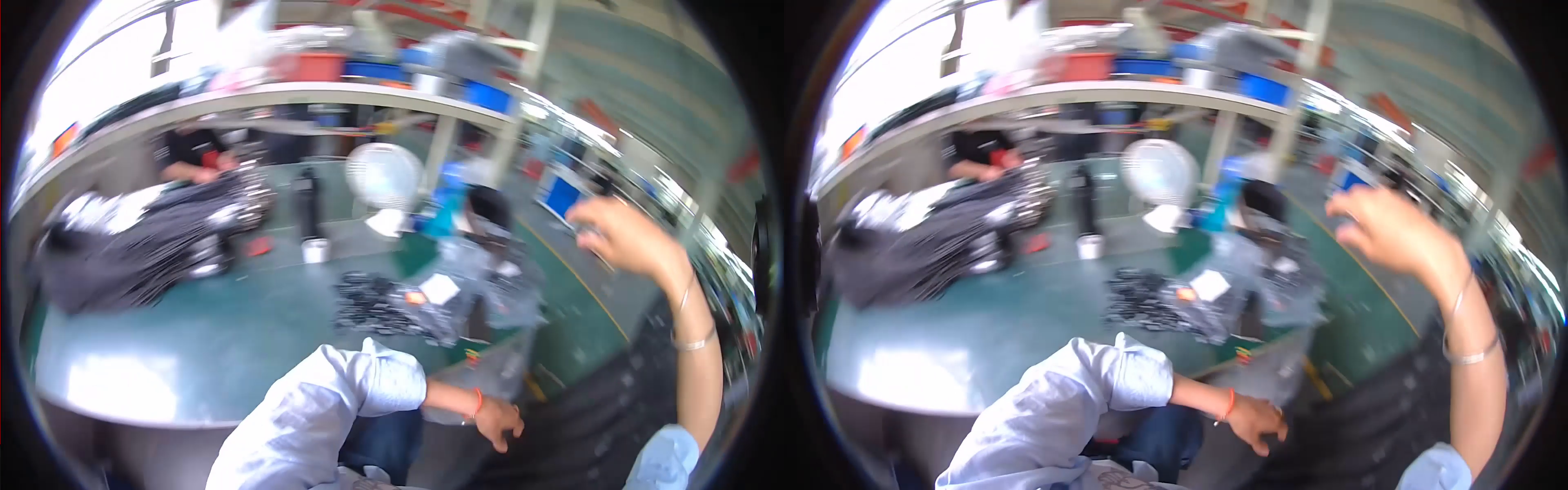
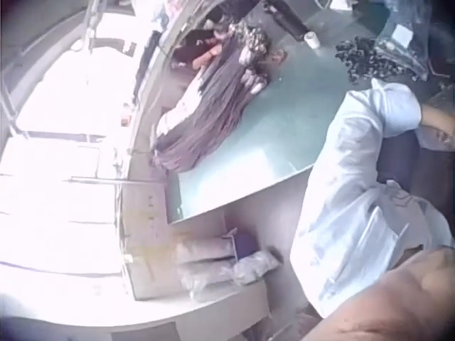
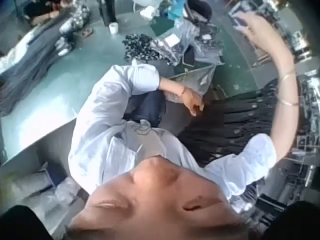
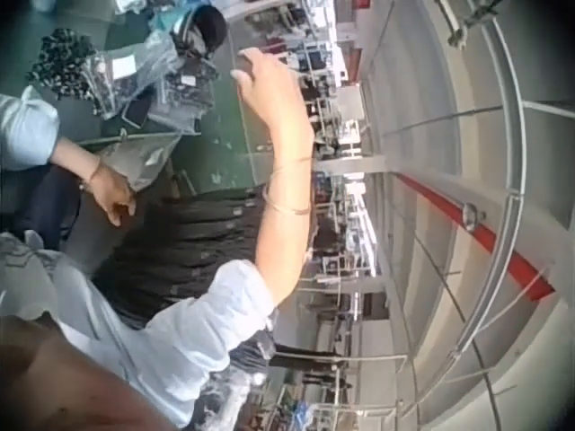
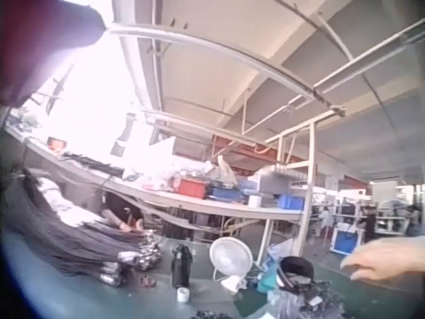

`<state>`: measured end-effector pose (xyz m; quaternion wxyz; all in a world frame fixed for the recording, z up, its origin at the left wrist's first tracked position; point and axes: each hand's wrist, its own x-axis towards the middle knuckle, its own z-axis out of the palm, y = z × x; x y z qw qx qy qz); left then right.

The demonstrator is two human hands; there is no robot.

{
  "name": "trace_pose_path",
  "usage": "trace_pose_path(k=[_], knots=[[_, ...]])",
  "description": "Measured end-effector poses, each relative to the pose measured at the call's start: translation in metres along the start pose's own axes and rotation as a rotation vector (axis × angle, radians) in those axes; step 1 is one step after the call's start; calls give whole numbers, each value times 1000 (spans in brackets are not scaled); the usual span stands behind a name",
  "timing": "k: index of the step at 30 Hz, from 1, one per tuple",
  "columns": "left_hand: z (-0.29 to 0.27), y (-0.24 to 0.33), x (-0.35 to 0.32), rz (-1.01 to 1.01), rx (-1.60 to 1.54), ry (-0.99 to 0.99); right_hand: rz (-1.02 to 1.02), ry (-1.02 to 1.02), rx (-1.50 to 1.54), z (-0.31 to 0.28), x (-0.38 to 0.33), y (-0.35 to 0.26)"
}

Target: Sorting and organizing large bundles of electrical cables at a factory workstation.

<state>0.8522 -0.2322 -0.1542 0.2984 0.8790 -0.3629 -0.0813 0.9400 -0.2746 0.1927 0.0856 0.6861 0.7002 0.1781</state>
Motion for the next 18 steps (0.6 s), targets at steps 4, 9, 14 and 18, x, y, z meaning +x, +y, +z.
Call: trace_pose_path(k=[4, 9, 14, 18], knots=[[8, 30, -147, -355, 121, 102, -248, -55, 59, 37, 92, -90], [46, 109, -317, -651, 129, 422, -691, -5, 100, 81, 227, -205], [112, 195, -443, -940, -11, 679, -847, 212, 213, 116, 364, -343], [160, 253, -517, -1063, -91, 927, -692, 256, 109, 135, 479, -436]])
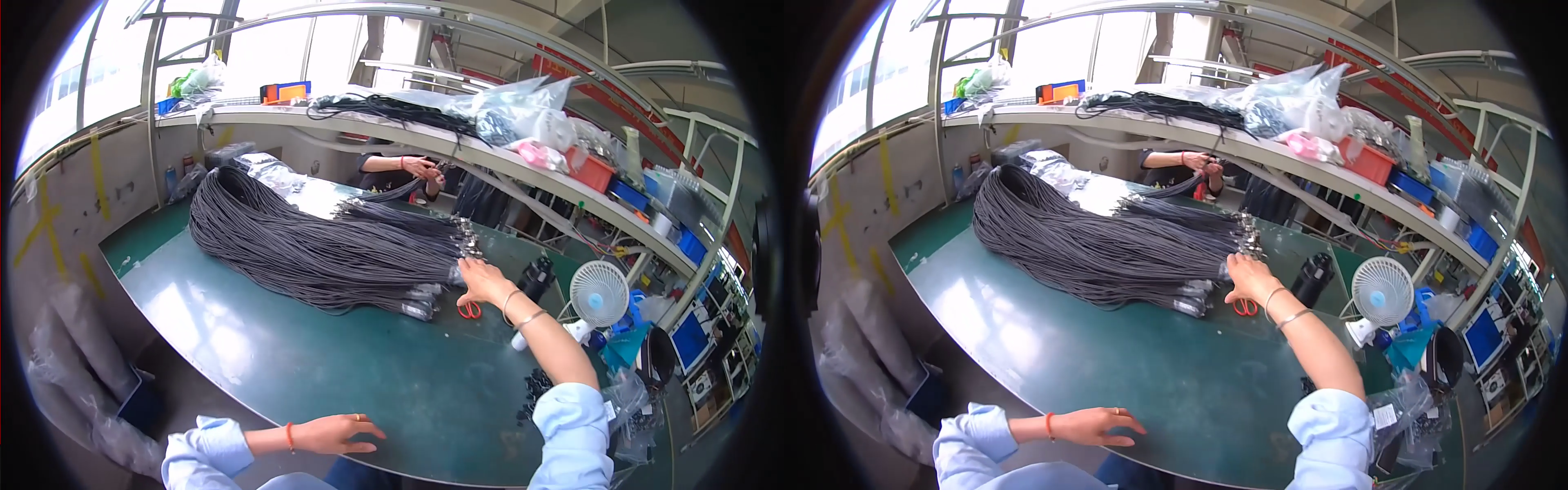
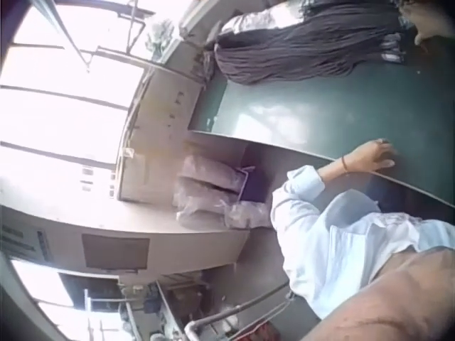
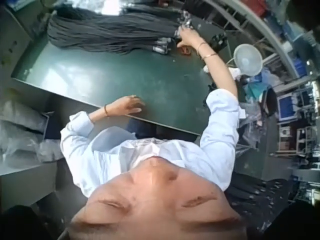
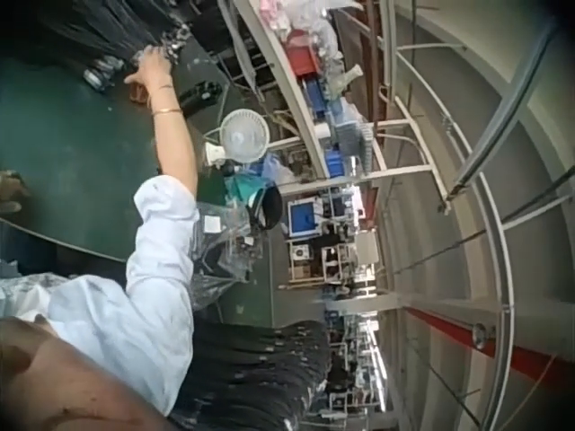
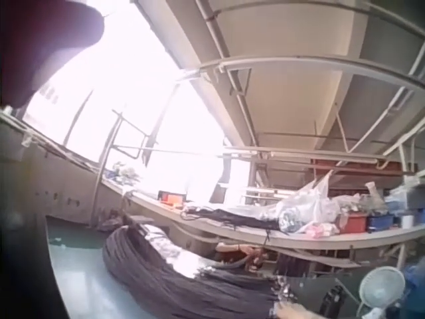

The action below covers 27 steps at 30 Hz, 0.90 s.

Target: Sorting and organizing large bundles of electrical cables at a factory workstation.

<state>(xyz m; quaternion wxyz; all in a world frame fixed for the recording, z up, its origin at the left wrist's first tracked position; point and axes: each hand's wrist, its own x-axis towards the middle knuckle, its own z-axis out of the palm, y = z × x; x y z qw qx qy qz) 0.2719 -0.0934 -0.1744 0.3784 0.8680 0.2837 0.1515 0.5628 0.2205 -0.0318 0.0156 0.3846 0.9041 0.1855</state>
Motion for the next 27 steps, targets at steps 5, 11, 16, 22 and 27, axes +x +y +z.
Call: trace_pose_path(k=[5, 11, 16, 22, 27], knots=[[-23, -19, -61, -245, -173, 282, 207, -232, 180, 49, 87, 32], [-30, -52, -108, -239, -306, 556, 211, -366, 153, 35, 101, 23], [-94, -103, -112, -272, -640, 815, 122, -244, -134, -63, 84, -21], [-212, -248, -145, -516, -383, 1325, -32, -30, -176, -110, 17, -125], [-324, -329, -175, -754, -112, 1683, 72, -165, 201, 14, -45, -165]])
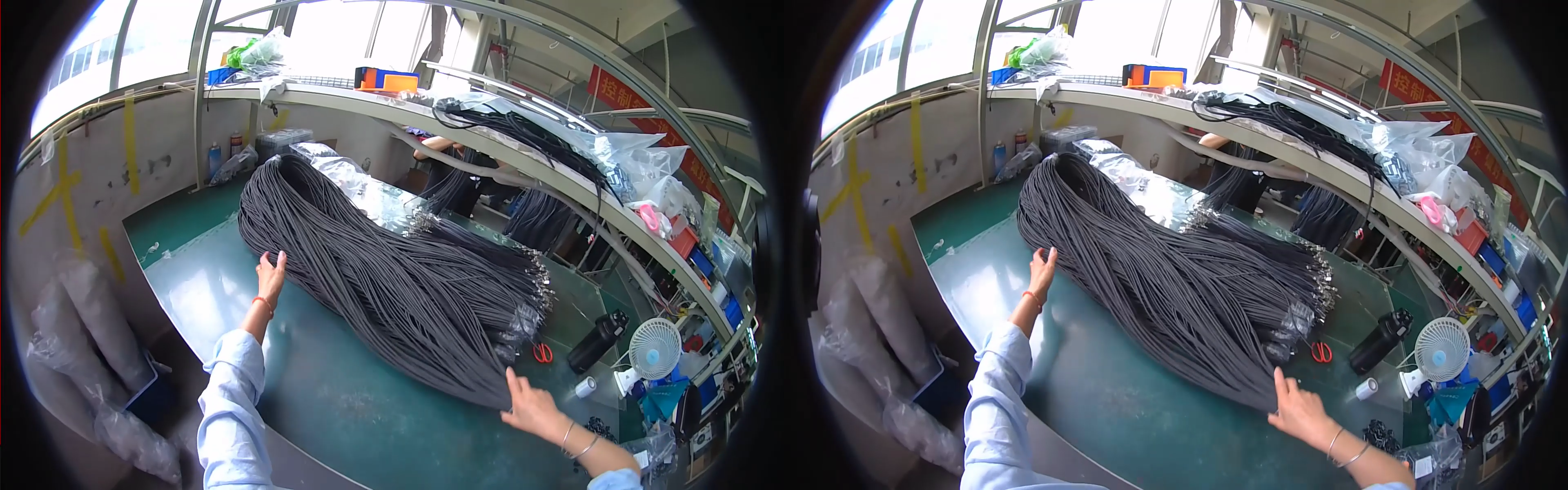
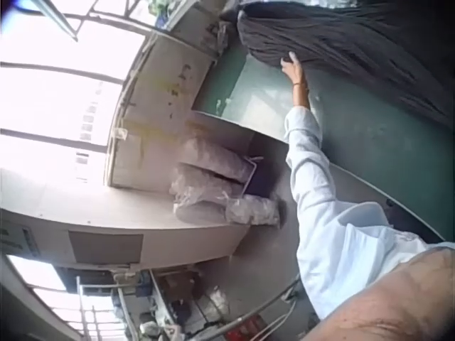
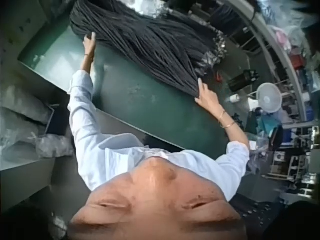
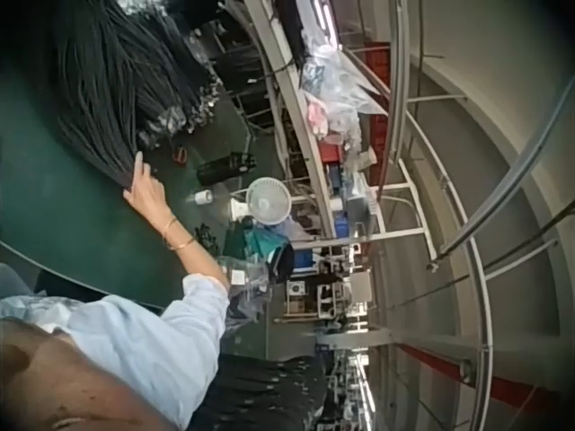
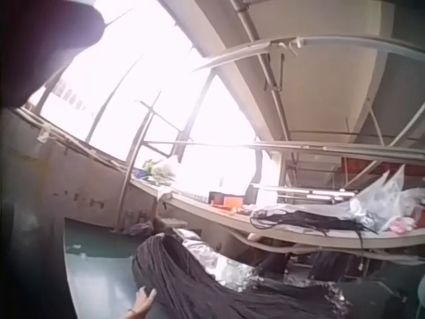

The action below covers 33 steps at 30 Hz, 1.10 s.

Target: Sorting and organizing large bundles of electrical cables at a factory workstation.

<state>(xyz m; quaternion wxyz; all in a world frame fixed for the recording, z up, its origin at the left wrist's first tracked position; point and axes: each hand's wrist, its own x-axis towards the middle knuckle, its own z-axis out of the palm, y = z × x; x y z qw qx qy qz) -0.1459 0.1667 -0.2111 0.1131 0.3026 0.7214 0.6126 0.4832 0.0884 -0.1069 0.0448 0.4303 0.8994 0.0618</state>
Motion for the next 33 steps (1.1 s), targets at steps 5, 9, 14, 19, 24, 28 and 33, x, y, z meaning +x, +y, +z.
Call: trace_pose_path(k=[5, 9, 14, 19, 24, 28, 33], knots=[[12, 53, 85, 146, 300, 187, -10, 294, 69, 70, 7, -9], [15, 75, 162, 241, 588, 354, -47, 433, -69, 67, 11, -20], [53, 103, 201, 8, 814, 422, 68, 332, 144, 79, 7, -11], [26, 84, 237, -26, 771, 503, 45, 286, 105, 78, 23, 0], [-7, 81, 254, 23, 405, 365, 35, 338, 78, 77, 22, -2], [-30, 100, 206, 316, 292, 450, 12, 315, 86, 81, 15, 2], [-90, 45, 106, 545, -315, 236, 45, 205, 99, 84, 2, 24]])
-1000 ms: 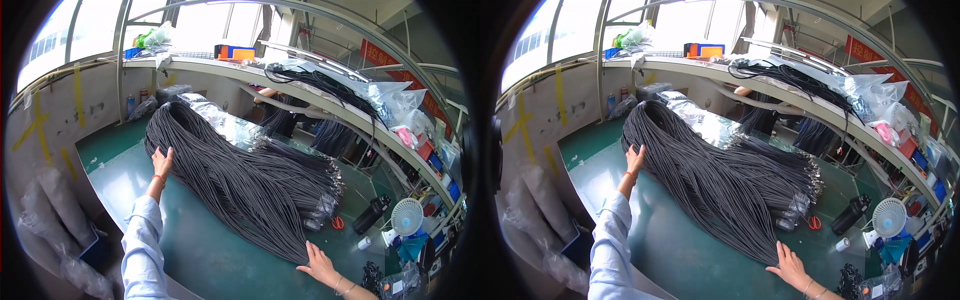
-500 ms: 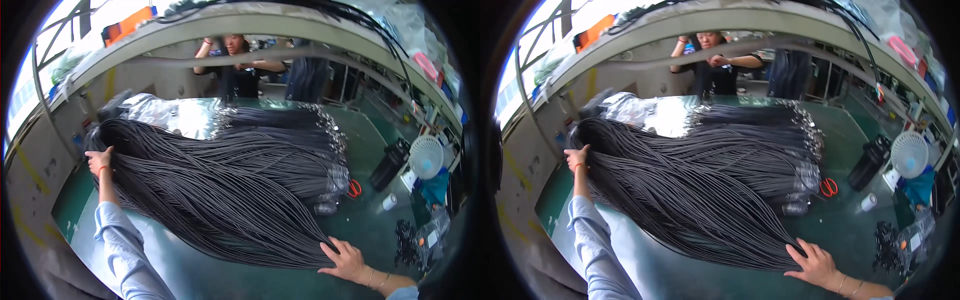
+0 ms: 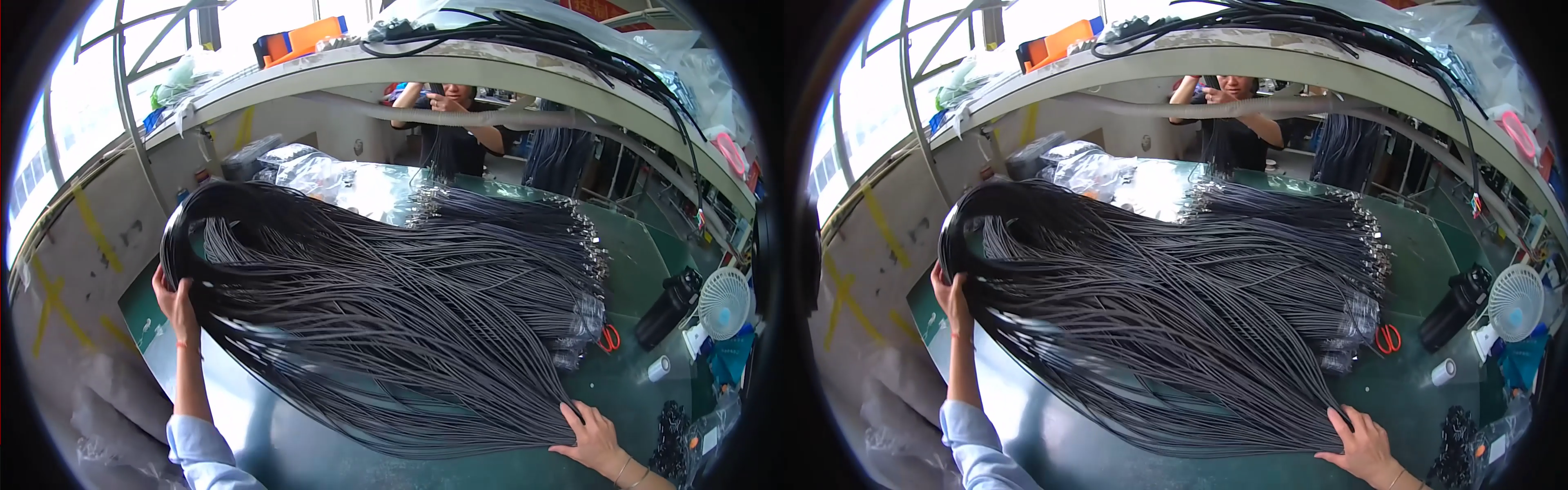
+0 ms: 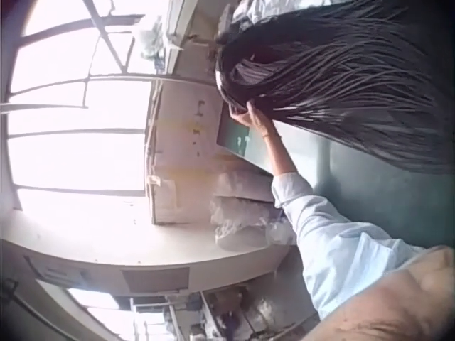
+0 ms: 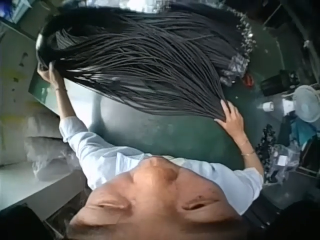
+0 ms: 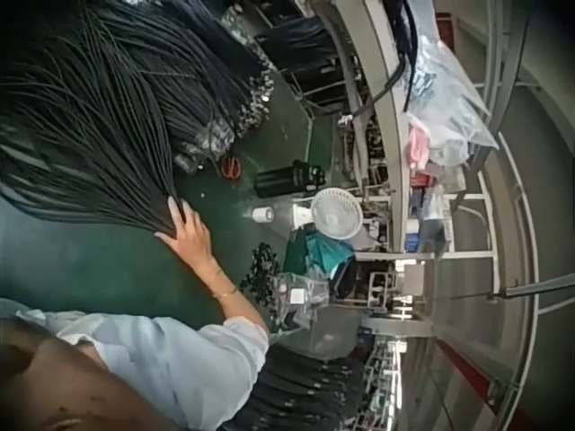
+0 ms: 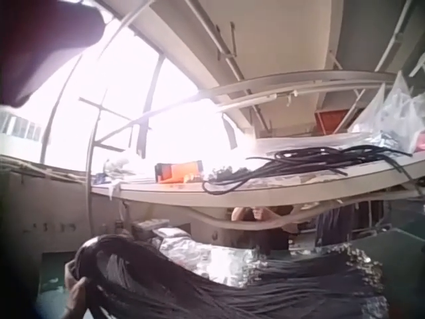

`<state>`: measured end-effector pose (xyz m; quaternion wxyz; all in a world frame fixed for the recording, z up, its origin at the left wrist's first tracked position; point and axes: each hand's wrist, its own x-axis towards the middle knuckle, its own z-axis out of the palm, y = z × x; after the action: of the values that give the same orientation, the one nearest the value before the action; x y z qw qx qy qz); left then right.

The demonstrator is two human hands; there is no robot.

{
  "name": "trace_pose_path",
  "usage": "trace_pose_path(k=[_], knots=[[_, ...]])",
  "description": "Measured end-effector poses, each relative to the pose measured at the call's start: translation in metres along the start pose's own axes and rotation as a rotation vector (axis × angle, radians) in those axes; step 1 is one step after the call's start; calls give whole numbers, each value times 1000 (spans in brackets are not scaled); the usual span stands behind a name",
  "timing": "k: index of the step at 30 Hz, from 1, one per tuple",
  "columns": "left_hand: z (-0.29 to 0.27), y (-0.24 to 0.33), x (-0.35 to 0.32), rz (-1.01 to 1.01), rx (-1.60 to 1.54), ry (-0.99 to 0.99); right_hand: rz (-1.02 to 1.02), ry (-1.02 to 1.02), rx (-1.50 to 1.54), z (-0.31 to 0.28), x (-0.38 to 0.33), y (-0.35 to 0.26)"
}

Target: Sorting and organizing large bundles of electrical cables at a factory workstation.

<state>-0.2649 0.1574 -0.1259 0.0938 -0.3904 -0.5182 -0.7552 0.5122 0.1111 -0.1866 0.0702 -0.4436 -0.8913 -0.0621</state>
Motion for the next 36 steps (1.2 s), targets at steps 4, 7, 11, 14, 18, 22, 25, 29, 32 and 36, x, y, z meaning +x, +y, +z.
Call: trace_pose_path(k=[4, 7, 11, 14, 18, 22, 25, 29, 32, 36], knots=[[-75, -29, -49, -186, 142, -9, 1, -78, -55, -9, 3, 28], [-56, -21, -34, -157, 313, -139, 9, -116, -115, -19, 6, 35], [-25, -31, 25, 24, 892, -596, -84, -82, -155, -33, 15, 26], [5, -32, 37, -162, 960, -402, -299, 8, -168, -33, 34, -14], [13, -29, 40, -156, 1170, -198, -563, -24, -39, -1, 97, -76], [19, 29, 7, 306, 763, -54, -623, 50, 8, 20, 152, -115], [2, 94, -36, 451, 568, -36, -614, 39, 13, 34, 172, -115], [-75, 113, -96, 576, 503, 130, -683, 69, 20, 35, 187, -129], [-133, 65, -129, 464, 445, 164, -717, 105, 31, 39, 205, -136], [-179, 23, -160, 257, 329, 140, -748, 151, 54, 51, 230, -139]])
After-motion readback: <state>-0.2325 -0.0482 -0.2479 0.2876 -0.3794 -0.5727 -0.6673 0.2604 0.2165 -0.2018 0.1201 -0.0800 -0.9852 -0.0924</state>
